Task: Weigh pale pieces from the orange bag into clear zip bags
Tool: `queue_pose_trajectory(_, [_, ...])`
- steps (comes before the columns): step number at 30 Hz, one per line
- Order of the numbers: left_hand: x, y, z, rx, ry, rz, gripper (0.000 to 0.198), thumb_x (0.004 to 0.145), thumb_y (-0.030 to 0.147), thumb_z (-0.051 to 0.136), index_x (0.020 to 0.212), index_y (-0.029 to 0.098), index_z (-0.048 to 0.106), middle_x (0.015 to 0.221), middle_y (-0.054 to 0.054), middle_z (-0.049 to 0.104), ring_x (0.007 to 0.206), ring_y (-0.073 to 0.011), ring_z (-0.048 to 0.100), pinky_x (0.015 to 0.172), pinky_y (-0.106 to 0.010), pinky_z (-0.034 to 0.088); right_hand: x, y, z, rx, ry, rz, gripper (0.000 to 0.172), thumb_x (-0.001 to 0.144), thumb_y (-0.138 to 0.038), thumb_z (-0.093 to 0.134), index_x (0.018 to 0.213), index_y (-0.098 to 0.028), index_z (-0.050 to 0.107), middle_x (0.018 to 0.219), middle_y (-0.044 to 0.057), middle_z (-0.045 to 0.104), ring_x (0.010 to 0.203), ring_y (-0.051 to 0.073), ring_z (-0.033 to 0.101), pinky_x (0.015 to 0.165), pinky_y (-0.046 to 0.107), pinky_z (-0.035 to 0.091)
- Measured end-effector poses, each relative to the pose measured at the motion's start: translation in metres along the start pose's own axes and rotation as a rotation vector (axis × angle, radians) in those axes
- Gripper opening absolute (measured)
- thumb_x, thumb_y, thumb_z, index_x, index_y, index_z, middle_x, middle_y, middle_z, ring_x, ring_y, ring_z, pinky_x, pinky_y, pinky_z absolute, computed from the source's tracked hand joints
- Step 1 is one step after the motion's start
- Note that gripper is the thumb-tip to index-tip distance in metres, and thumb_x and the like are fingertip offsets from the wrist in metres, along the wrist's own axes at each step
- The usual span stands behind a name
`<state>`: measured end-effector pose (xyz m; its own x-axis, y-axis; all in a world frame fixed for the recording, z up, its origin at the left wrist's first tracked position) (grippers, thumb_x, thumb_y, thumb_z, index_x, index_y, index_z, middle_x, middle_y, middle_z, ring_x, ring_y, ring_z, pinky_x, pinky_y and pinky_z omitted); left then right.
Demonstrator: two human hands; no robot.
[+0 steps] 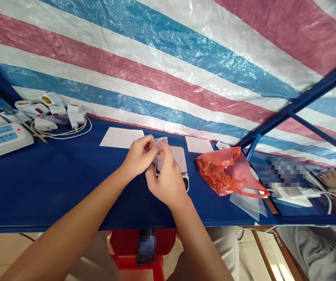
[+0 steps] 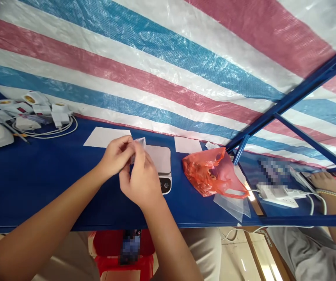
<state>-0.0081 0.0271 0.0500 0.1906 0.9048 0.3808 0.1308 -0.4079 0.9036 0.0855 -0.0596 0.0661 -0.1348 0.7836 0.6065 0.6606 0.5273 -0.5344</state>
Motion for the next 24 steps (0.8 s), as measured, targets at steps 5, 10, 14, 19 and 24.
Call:
queue_pose_trajectory(5, [0.01,-0.007,-0.025,0.155,0.155,-0.011,0.028,0.087,0.028,0.059,0.063,0.022,0.047,0.052,0.003,0.05,0.049,-0.0121,0.046,0.05,-0.028,0.034,-0.015,0.009,-0.076,-0.137,0.166,0.001,0.031,0.097,-0.022,0.051,0.126,-0.021,0.063,0.122,0.01,0.074,0.115,0.026,0.069,0.1,0.043,0.055])
queue_pose_trajectory(10, [0.008,-0.001,-0.02,0.333,0.188,0.077,0.032,0.085,0.027,0.061,0.06,0.022,0.043,0.05,0.003,0.048,0.046,-0.0124,0.044,0.049,-0.029,0.03,-0.073,0.145,-0.217,-0.715,0.183,0.876,0.029,0.088,-0.024,0.05,0.099,-0.02,0.076,0.096,0.013,0.077,0.092,0.032,0.072,0.082,0.043,0.053])
queue_pose_trajectory(14, [0.002,0.003,-0.008,0.34,0.132,0.086,0.029,0.086,0.028,0.06,0.062,0.022,0.044,0.052,0.004,0.051,0.047,-0.0123,0.046,0.049,-0.028,0.03,-0.074,0.215,-0.218,-0.645,-0.219,0.858,0.021,0.082,-0.026,0.061,0.094,-0.022,0.078,0.093,0.01,0.078,0.086,0.028,0.071,0.076,0.035,0.051])
queue_pose_trajectory(19, [0.003,-0.003,-0.006,0.375,0.115,0.063,0.029,0.084,0.03,0.06,0.062,0.022,0.044,0.053,0.003,0.052,0.048,-0.0129,0.047,0.05,-0.027,0.029,-0.078,0.232,-0.182,-0.644,-0.34,0.823,0.017,0.076,-0.019,0.063,0.087,-0.019,0.076,0.079,0.009,0.076,0.068,0.024,0.066,0.065,0.033,0.047])
queue_pose_trajectory(24, [0.005,-0.009,-0.008,0.374,0.106,0.042,0.03,0.086,0.031,0.059,0.062,0.022,0.044,0.054,0.003,0.052,0.049,-0.013,0.048,0.05,-0.027,0.03,-0.087,0.229,-0.174,-0.704,-0.325,0.794,0.02,0.079,-0.02,0.059,0.089,-0.015,0.076,0.075,0.012,0.073,0.065,0.025,0.063,0.063,0.034,0.044])
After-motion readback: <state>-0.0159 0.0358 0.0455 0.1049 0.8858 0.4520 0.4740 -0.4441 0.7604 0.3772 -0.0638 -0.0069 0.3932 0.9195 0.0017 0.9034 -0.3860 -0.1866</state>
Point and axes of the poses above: each hand's wrist, its own x-axis towards the middle knuckle, its own z-axis out of the palm, y = z × x, the point moved 6 cm from there along x, towards the middle knuckle
